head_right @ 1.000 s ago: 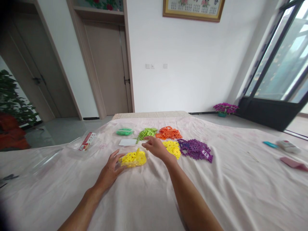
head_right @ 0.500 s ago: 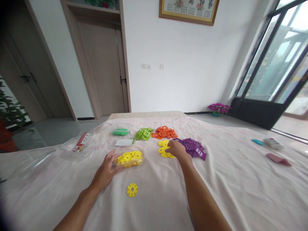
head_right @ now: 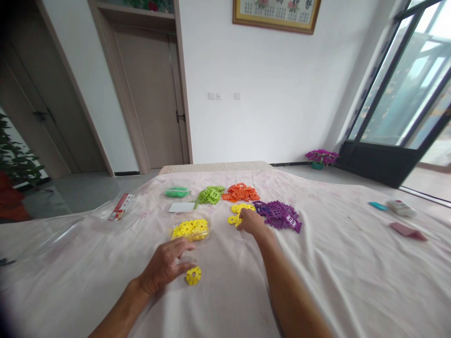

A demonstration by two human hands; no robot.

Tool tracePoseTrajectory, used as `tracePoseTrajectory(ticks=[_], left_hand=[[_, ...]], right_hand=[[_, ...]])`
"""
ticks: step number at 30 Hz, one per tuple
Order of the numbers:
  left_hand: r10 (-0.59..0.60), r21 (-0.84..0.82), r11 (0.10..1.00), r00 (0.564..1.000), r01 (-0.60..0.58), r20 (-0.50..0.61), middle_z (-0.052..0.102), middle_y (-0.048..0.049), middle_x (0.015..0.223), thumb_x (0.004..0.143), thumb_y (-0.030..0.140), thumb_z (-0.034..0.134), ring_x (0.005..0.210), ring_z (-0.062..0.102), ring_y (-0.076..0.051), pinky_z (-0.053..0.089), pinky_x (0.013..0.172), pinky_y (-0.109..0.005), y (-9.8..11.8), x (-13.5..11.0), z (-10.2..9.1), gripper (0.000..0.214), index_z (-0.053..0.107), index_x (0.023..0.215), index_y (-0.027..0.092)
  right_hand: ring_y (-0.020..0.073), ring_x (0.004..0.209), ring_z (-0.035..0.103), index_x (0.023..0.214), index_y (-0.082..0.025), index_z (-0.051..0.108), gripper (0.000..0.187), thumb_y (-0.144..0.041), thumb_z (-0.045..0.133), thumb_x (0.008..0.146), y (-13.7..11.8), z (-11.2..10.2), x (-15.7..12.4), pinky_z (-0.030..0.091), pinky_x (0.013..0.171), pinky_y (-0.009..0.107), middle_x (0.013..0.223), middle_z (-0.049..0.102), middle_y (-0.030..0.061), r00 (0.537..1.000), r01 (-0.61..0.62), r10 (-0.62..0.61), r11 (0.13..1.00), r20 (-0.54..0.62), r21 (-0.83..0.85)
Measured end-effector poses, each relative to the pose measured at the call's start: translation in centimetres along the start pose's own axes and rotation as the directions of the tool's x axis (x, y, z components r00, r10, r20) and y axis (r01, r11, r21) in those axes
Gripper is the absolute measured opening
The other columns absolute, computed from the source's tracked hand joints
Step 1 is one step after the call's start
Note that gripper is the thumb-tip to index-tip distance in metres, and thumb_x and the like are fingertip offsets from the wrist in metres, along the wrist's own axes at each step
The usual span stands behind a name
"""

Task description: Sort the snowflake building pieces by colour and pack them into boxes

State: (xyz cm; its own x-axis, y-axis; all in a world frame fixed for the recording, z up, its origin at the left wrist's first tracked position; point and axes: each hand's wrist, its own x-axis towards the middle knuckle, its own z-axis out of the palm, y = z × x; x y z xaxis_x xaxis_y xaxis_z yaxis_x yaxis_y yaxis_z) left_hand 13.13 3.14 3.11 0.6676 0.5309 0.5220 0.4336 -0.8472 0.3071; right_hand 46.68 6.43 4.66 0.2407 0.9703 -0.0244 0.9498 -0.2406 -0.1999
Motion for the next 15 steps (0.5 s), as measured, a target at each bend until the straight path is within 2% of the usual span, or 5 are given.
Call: tracePoseTrajectory(ticks=[3, 5, 8, 12, 15], left_hand=[[-0.049, -0.058, 0.996, 0.961, 0.067, 0.273, 0.067, 0.0002, 0.097, 0.071, 0.052, 0.075, 0.087, 0.064, -0.017, 0.047, 0.078, -0.025, 1.7, 0.5, 0.6, 0.040, 0.066, 0.098, 0.024], [-0.116, -0.038, 0.990, 0.928, 0.138, 0.355, 0.065, 0.0015, 0.101, 0.064, 0.050, 0.080, 0.087, 0.063, -0.016, 0.045, 0.076, -0.024, 2.1, 0.8, 0.6, 0.045, 0.066, 0.099, 0.025], [-0.202, -0.018, 0.973, 0.887, 0.231, 0.416, 0.063, 0.0034, 0.091, 0.062, 0.044, 0.080, 0.080, 0.059, -0.014, 0.041, 0.068, -0.023, 2.2, 1.0, 0.3, 0.038, 0.066, 0.091, 0.024], [-0.224, -0.158, 0.938, 0.885, 0.310, 0.407, 0.060, 0.0041, 0.075, 0.068, 0.033, 0.075, 0.068, 0.054, -0.012, 0.036, 0.059, -0.022, 2.1, 1.3, 0.1, 0.019, 0.063, 0.075, 0.021], [-0.295, -0.290, 0.891, 0.931, 0.349, 0.216, 0.059, 0.0036, 0.071, 0.077, 0.032, 0.068, 0.064, 0.053, -0.011, 0.040, 0.059, -0.021, 1.8, 1.4, 0.0, 0.013, 0.063, 0.077, 0.021]], right_hand=[[0.0222, 0.099, 0.061, 0.105, -0.023, 0.065, 0.045, -0.033, 0.078, 0.063, 0.2, 0.1, 0.1, 0.035, 0.068, 0.025, 0.108, 0.067, 0.0055, 1.000, -0.005, 0.005, 1.000, 0.002, 0.004], [0.0223, 0.099, 0.061, 0.104, -0.023, 0.066, 0.044, -0.034, 0.077, 0.063, 0.2, 0.1, 0.2, 0.034, 0.067, 0.025, 0.108, 0.068, 0.0054, 1.000, -0.005, 0.005, 1.000, 0.004, 0.002], [0.0219, 0.097, 0.061, 0.102, -0.023, 0.068, 0.042, -0.033, 0.078, 0.062, 0.2, -0.1, 0.2, 0.034, 0.066, 0.024, 0.107, 0.069, 0.0054, 1.000, 0.006, -0.006, 1.000, 0.006, -0.005], [0.0201, 0.090, 0.061, 0.094, -0.021, 0.070, 0.029, -0.032, 0.074, 0.067, 0.3, -0.4, 0.1, 0.032, 0.063, 0.024, 0.099, 0.070, 0.0054, 0.998, 0.064, -0.064, 0.998, 0.028, -0.002], [0.0170, 0.079, 0.060, 0.084, -0.018, 0.069, 0.015, -0.028, 0.066, 0.073, 0.5, -1.0, 0.1, 0.030, 0.059, 0.024, 0.087, 0.070, 0.0046, 0.995, 0.099, -0.099, 0.995, 0.014, 0.030]])
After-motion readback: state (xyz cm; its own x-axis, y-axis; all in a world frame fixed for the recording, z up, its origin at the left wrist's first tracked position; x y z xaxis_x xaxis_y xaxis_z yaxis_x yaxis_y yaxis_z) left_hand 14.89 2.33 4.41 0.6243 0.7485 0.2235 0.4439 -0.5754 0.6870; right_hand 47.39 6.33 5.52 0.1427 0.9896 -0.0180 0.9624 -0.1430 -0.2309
